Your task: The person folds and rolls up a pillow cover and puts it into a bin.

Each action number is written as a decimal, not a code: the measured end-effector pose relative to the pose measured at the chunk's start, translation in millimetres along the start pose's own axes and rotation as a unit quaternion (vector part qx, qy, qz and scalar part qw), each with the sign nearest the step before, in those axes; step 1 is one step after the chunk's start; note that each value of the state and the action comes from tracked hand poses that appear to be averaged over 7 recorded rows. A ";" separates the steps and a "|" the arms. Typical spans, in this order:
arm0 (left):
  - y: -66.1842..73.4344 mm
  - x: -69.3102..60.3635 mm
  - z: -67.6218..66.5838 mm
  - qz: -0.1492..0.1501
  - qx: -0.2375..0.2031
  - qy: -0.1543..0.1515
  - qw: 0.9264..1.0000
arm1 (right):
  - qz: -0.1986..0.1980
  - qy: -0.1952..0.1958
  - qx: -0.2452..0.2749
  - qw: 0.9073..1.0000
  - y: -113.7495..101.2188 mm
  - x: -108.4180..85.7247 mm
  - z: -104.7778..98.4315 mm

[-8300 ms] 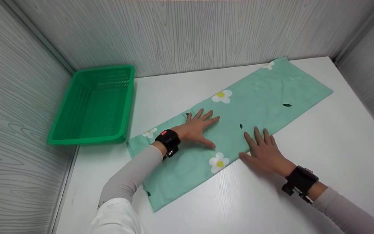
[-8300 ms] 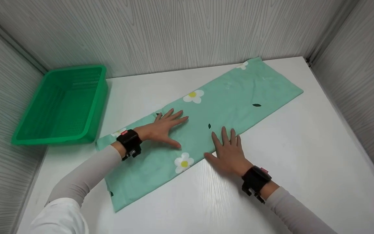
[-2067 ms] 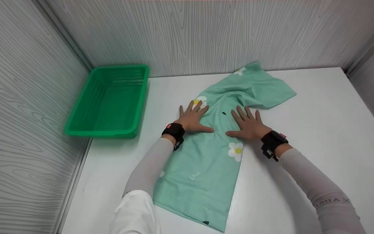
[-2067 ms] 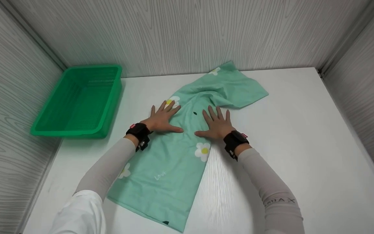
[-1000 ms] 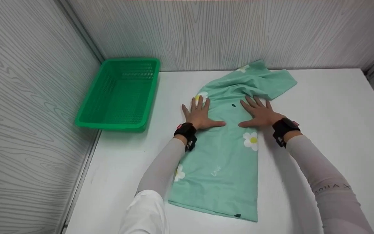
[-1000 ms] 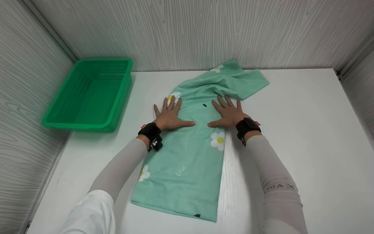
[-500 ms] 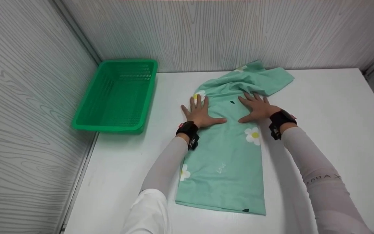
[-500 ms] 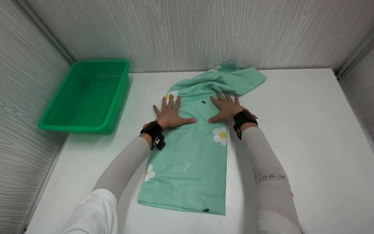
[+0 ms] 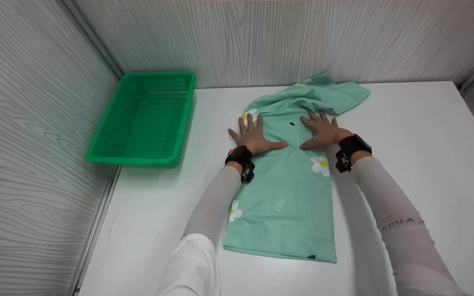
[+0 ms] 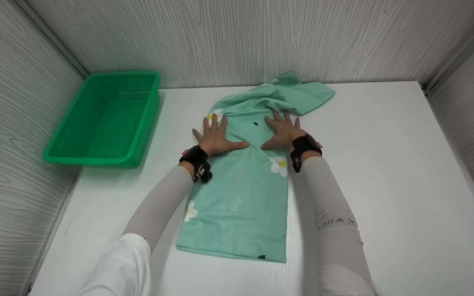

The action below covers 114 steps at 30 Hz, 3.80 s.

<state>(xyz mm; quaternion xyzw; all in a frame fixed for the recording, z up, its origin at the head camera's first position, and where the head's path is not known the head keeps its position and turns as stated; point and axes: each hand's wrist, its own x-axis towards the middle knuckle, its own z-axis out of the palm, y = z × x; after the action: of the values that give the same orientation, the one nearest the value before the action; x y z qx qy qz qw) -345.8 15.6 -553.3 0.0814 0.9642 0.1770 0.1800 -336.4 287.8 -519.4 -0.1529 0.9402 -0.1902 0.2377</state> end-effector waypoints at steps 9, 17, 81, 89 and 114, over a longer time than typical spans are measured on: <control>-2.3 -38.4 -27.7 0.043 0.060 -0.002 0.997 | -0.034 0.087 0.050 0.994 -19.2 -25.9 16.5; -6.6 -88.3 -35.3 0.154 0.116 0.010 0.981 | -0.093 0.148 0.021 0.984 -46.6 -76.1 30.2; 0.4 -242.2 55.6 0.477 0.176 0.125 0.852 | -0.226 0.233 -0.136 0.936 -111.9 -200.7 163.5; -2.9 -245.9 47.7 0.445 0.180 0.100 0.871 | -0.236 0.234 -0.133 0.934 -105.0 -207.9 162.1; -54.0 -252.3 30.6 0.318 0.035 0.034 0.947 | -0.128 0.132 0.010 0.983 -74.1 -229.1 139.5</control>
<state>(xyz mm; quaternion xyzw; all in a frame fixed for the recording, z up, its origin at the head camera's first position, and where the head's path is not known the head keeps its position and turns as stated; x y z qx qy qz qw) -106.7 -80.5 -519.7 0.3843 0.8991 0.1942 0.0789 -58.9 269.3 -512.0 -0.2427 0.9341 -0.2471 0.0869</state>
